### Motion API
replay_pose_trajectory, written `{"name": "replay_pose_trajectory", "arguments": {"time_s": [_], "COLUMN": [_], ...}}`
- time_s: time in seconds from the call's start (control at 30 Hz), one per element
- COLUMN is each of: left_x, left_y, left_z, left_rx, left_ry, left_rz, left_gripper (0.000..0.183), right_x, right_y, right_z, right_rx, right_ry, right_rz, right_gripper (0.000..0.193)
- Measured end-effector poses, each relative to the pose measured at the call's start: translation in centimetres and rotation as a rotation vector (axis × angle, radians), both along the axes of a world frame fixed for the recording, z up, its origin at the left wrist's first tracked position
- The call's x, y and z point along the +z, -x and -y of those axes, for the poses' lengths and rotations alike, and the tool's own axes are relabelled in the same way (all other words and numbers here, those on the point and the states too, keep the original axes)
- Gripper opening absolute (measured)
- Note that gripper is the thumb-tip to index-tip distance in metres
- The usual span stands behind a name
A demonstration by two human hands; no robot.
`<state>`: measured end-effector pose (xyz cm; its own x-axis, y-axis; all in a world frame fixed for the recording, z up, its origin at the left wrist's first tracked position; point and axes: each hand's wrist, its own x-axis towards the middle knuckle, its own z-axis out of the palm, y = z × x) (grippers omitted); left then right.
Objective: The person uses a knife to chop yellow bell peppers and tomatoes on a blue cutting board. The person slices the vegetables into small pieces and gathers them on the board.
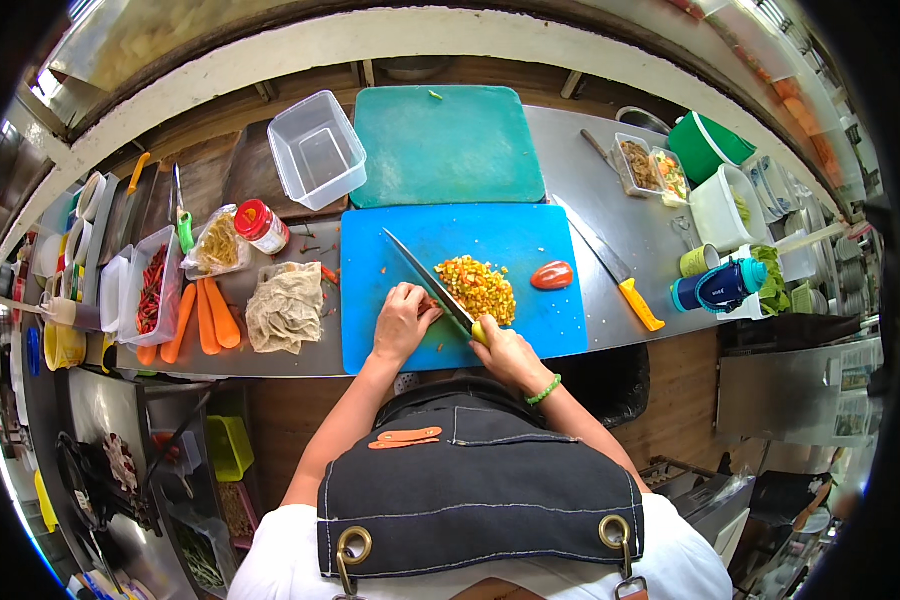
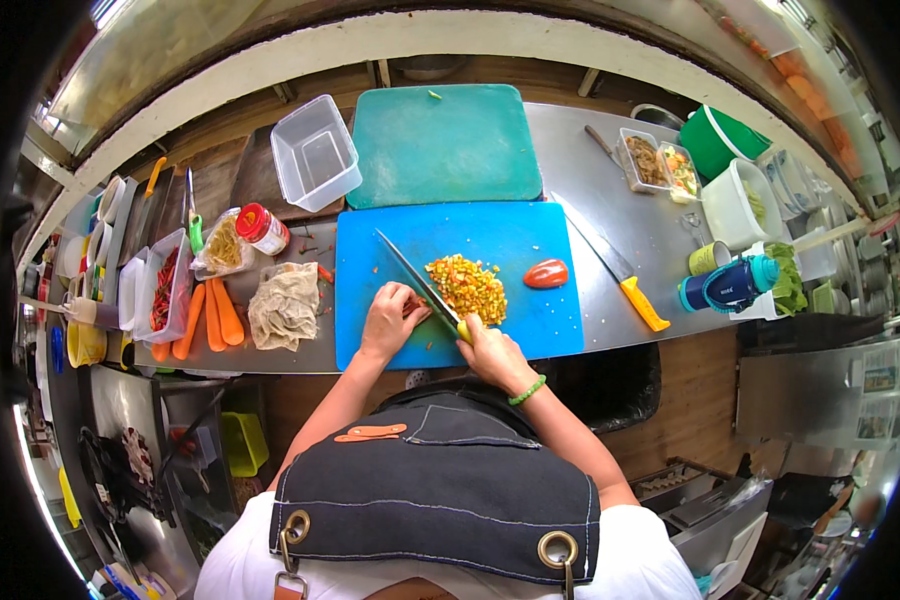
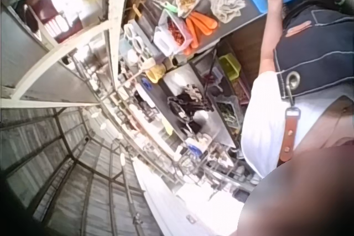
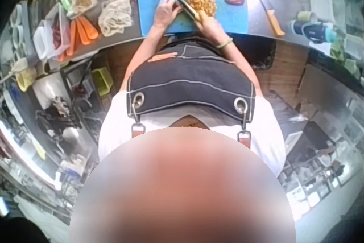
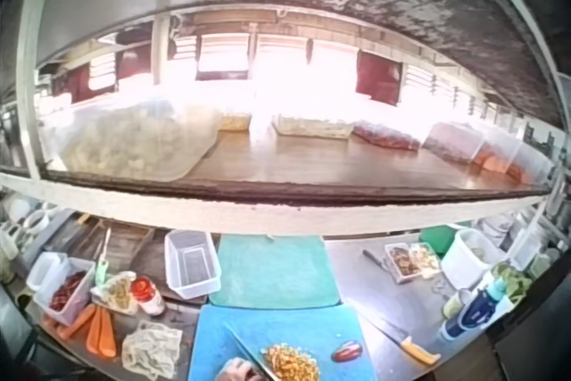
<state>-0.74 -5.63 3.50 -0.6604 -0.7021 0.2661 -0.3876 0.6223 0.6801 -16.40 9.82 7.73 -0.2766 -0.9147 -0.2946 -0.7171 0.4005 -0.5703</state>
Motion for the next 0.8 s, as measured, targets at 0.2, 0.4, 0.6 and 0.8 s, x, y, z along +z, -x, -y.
{"name": "replay_pose_trajectory", "arguments": {"time_s": [0.2,0.4,0.6,0.8], "left_x": [0.9,-0.3,-0.5,-0.8], "left_y": [-1.7,-1.6,-1.2,-1.0], "left_z": [0.0,-0.1,-0.2,0.0], "left_rx": [-0.04,-0.03,0.045,0.049], "left_ry": [0.025,-0.024,-0.118,-0.029], "left_rz": [0.005,0.012,0.013,-0.008], "left_gripper": [0.029,0.022,0.017,0.02], "right_x": [-0.2,0.8,3.2,5.5], "right_y": [-0.2,-0.4,-0.9,-1.5], "right_z": [-0.3,0.3,1.8,2.2], "right_rx": [0.026,0.045,0.093,0.146], "right_ry": [-0.014,0.053,0.02,-0.076], "right_rz": [-0.023,-0.074,-0.1,-0.17], "right_gripper": [0.032,0.031,0.029,0.025]}}
